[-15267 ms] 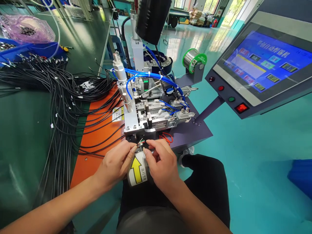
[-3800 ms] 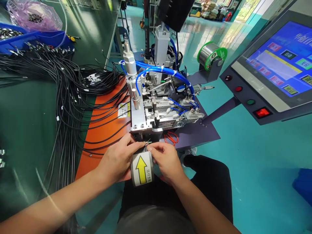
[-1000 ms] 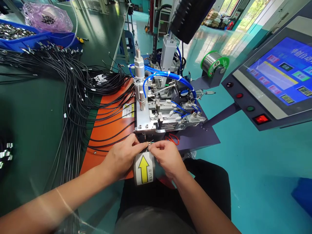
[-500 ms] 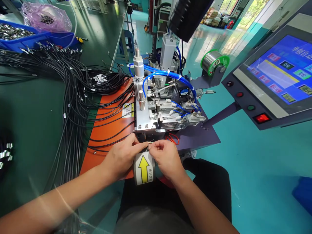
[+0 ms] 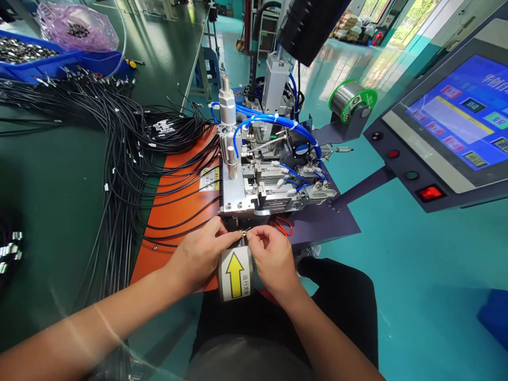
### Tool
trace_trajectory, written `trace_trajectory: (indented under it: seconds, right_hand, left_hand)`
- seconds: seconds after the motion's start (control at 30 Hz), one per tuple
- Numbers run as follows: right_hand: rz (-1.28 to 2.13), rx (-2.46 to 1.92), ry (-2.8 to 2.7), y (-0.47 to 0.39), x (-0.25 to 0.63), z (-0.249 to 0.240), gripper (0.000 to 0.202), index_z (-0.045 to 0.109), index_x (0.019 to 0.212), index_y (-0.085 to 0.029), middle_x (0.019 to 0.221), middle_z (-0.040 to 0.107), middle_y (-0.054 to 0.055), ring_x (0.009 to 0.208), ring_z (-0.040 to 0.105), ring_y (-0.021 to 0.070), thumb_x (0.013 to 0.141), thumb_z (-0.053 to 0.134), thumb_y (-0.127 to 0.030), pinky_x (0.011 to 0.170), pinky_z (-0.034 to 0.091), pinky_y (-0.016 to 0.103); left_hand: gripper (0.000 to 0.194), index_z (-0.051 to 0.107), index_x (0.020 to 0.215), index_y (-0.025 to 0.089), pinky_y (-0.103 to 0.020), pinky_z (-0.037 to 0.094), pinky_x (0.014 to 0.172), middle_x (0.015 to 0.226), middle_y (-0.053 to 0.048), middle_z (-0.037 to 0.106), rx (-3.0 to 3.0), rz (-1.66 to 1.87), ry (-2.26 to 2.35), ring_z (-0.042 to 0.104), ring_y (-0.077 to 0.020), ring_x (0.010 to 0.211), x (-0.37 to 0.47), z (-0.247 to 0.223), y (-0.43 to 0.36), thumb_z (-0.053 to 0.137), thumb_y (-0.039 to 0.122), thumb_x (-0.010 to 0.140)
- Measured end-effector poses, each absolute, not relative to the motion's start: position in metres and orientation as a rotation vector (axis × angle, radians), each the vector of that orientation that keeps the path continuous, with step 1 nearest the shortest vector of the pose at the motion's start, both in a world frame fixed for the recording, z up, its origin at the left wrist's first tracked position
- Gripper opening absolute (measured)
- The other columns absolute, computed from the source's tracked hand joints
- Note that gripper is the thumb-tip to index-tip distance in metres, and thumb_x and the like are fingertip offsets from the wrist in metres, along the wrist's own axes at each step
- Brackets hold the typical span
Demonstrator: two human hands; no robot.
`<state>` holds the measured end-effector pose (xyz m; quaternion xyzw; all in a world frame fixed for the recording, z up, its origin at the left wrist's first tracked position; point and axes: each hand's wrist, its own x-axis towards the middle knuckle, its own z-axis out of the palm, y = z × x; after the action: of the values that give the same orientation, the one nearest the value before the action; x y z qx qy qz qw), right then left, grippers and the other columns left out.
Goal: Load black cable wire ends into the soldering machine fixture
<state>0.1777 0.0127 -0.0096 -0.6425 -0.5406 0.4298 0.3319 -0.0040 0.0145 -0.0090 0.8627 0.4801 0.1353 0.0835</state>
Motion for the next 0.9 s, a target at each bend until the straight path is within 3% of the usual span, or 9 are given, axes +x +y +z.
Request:
trace_trajectory:
  seconds: [0.47, 0.63, 0.77, 0.9]
  right_hand:
    - [1.136, -1.564, -1.365, 0.013, 0.179, -0.023, 0.026, 0.066, 0.086, -0.017, 0.077, 0.066, 0.003, 0.066, 0.058, 0.0158, 0.088, 0.059, -0.041, 0.059, 0.044, 0.025]
    - [1.199, -1.568, -1.351, 0.015, 0.185, -0.024, 0.029, 0.065, 0.094, -0.018, 0.07, 0.062, 0.0, 0.055, 0.05, 0.0123, 0.087, 0.06, -0.046, 0.05, 0.038, 0.023]
    - [1.09, -1.525, -1.455, 0.02, 0.186, -0.02, 0.026, 0.067, 0.096, -0.019, 0.089, 0.068, 0.004, 0.069, 0.06, 0.0156, 0.088, 0.059, -0.042, 0.064, 0.047, 0.026]
    - [1.104, -1.496, -1.531, 0.023, 0.183, -0.017, 0.024, 0.067, 0.091, -0.019, 0.082, 0.069, 0.003, 0.068, 0.062, 0.0166, 0.088, 0.057, -0.04, 0.06, 0.047, 0.026]
  left_hand:
    - [0.029, 0.064, 0.115, 0.025, -0.024, 0.047, 0.059, 0.089, -0.004, 0.05, 2.592, 0.413, 1.436, 0.056, -0.0152, 0.073, -0.003, -0.007, 0.015, 0.05, 0.014, 0.091]
    - [0.032, 0.062, 0.118, 0.026, -0.024, 0.046, 0.058, 0.09, -0.004, 0.049, 2.589, 0.421, 1.423, 0.056, -0.0151, 0.073, -0.005, -0.009, 0.014, 0.048, 0.015, 0.092]
    - [0.031, 0.063, 0.117, 0.025, -0.025, 0.046, 0.058, 0.09, -0.004, 0.049, 2.607, 0.445, 1.416, 0.056, -0.0155, 0.074, -0.005, -0.011, 0.015, 0.047, 0.015, 0.092]
    - [0.03, 0.063, 0.116, 0.024, -0.024, 0.046, 0.058, 0.091, -0.004, 0.05, 2.621, 0.442, 1.425, 0.057, -0.0153, 0.073, -0.005, -0.012, 0.016, 0.046, 0.015, 0.092]
